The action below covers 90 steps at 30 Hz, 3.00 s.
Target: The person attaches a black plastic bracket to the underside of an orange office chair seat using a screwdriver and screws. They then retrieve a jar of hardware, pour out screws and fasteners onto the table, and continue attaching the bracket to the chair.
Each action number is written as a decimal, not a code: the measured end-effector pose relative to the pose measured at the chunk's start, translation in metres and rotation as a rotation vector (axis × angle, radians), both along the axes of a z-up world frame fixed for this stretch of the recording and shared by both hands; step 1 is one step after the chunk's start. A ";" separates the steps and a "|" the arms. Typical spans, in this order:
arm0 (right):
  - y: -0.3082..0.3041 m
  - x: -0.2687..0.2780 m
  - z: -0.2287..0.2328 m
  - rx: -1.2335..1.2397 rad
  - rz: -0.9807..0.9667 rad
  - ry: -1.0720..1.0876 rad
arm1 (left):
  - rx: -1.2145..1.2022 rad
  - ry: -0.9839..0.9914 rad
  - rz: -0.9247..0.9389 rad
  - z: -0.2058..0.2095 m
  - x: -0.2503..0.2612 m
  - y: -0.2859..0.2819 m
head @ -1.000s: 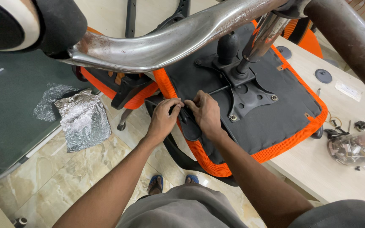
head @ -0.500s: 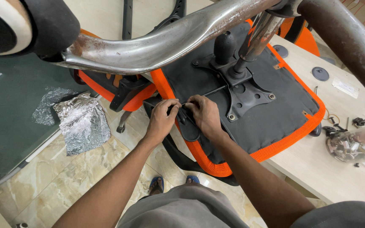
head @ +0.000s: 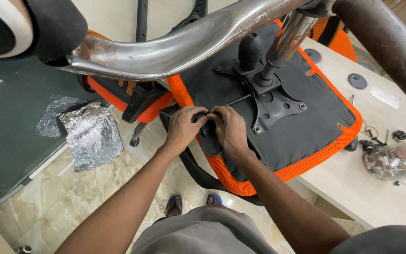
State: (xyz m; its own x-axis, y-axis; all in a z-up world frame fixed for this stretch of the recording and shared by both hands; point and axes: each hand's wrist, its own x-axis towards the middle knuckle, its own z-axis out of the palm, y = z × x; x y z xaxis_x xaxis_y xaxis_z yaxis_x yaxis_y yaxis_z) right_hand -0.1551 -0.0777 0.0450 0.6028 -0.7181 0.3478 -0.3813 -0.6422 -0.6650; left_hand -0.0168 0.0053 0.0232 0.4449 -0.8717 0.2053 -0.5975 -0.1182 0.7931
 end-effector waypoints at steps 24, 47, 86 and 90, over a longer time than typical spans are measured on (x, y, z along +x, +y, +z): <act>-0.029 -0.004 -0.006 0.711 -0.132 -0.484 | -0.092 0.691 0.076 -0.012 0.032 -0.010; -0.042 -0.019 -0.033 0.286 -0.043 -0.064 | -0.065 0.568 0.320 -0.043 0.022 -0.025; -0.018 -0.030 -0.017 0.222 -0.300 -0.068 | -0.161 0.722 0.377 -0.036 0.018 -0.052; -0.014 -0.023 -0.010 0.284 -0.294 -0.096 | -0.010 0.585 0.413 -0.019 0.015 -0.046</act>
